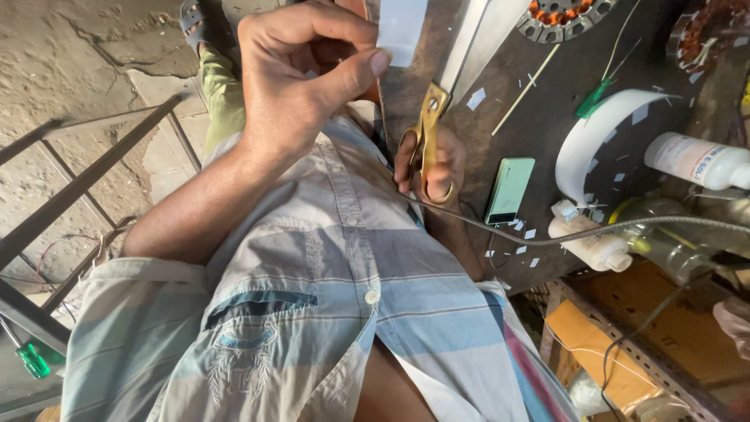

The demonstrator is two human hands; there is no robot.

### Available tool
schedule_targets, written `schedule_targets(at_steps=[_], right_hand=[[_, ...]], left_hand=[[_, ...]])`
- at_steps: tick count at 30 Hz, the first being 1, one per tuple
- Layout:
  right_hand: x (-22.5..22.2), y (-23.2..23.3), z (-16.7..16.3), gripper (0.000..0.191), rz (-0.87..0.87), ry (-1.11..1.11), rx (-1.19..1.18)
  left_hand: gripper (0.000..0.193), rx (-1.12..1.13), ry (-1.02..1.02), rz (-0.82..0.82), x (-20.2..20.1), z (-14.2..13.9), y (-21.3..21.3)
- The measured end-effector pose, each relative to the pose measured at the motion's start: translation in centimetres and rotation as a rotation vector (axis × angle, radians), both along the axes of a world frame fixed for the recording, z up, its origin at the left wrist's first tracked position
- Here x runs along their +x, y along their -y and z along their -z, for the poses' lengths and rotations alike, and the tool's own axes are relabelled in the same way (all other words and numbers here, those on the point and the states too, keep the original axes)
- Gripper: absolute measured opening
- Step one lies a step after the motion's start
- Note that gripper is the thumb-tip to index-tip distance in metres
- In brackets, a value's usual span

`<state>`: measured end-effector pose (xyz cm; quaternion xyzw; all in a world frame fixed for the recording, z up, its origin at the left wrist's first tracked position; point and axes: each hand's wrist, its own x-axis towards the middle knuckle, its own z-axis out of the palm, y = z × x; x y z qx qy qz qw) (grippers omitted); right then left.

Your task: The person works on a stator assembly, manipulating copper windings and applying small white insulating pieces. They use shears to cut a white strip and place the cut pieces into the stator slots. The person handles the stator and a smaller rotor-like component, arranging insulating material around the windings.

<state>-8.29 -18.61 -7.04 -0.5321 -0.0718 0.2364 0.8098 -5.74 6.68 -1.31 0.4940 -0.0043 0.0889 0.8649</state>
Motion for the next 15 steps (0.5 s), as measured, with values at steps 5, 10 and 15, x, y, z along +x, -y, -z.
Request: schedule_targets(at_steps=[5, 10, 15], right_hand=[[-1.6, 2.2, 1.4, 0.087, -0.128, -0.108, -0.047], [-2.3, 2.7, 1.5, 0.09, -0.097, -0.088, -0.142], [-2.3, 2.6, 1.3, 0.094, -0.13, -0.077, -0.167]], left_hand=[[0.006, 0.091, 0.078, -0.015, 0.8, -1.4, -0.1], [0.01, 0.077, 0.08, -0.017, 1.2, -2.4, -0.2], [0.011, 0.046, 0.088, -0.014, 1.1, -2.9, -0.1]])
